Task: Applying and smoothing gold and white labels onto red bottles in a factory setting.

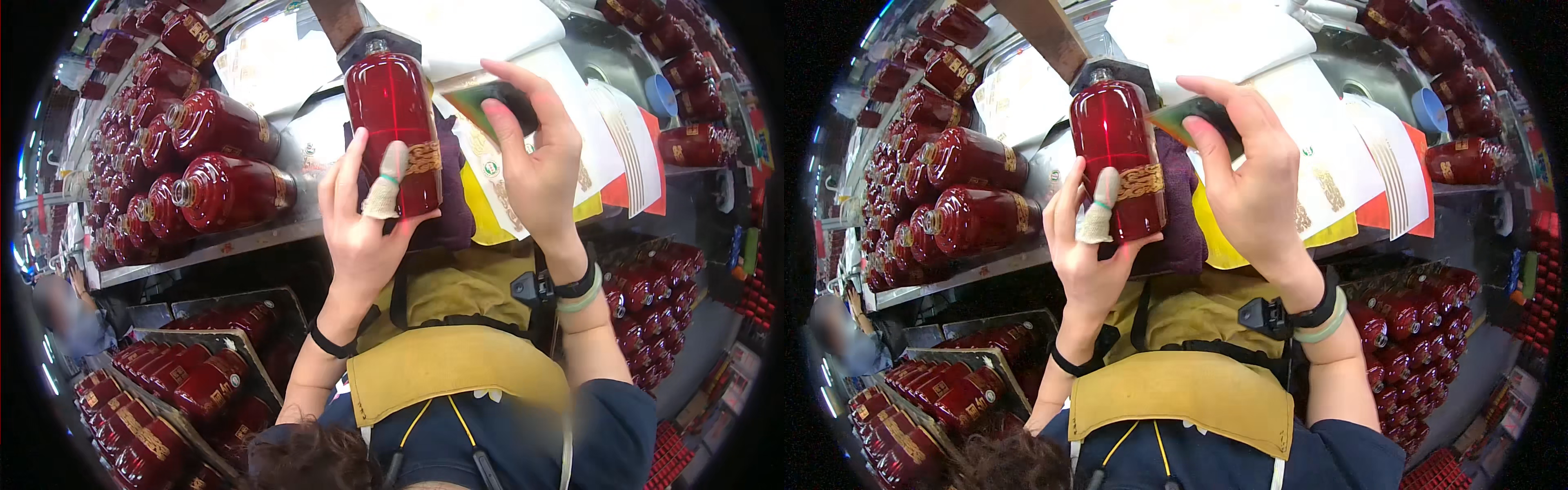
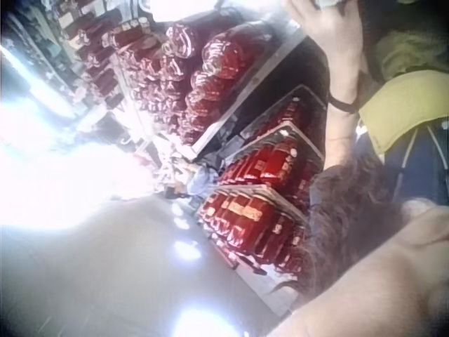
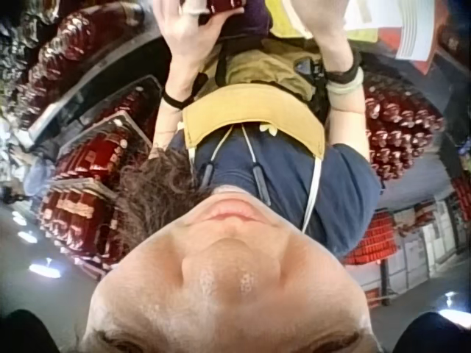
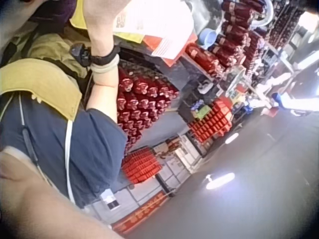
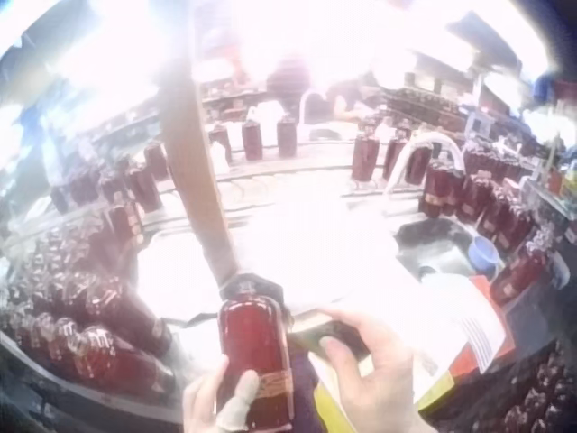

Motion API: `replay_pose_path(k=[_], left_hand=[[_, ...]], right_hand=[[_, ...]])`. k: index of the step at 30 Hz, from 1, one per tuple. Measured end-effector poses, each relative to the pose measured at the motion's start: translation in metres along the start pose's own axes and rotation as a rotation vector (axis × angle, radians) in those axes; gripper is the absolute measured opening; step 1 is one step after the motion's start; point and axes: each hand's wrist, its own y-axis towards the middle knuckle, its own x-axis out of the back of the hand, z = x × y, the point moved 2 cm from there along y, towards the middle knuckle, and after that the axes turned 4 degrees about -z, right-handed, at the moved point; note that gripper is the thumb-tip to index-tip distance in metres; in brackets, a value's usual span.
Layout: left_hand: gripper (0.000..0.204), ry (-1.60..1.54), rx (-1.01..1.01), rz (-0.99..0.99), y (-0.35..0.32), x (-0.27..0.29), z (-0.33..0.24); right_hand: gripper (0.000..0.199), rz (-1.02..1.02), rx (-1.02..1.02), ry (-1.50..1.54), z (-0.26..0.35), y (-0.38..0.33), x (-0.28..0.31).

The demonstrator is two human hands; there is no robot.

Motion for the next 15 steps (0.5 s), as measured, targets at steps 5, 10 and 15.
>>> replay_pose_path(k=[5, 10, 15], left_hand=[[0.092, -0.118, 0.122, -0.12, -0.002, -0.001, 0.006], [0.093, -0.327, 0.25, -0.114, -0.003, -0.003, 0.003], [0.093, -0.257, 0.206, -0.071, -0.007, -0.001, 0.006]], right_hand=[[0.022, 0.373, 0.614, -0.137, 0.011, -0.03, -0.008], [0.023, 0.264, 0.594, -0.204, 0.009, 0.013, -0.032], [0.017, 0.404, 0.716, -0.131, 0.022, -0.013, -0.037]])
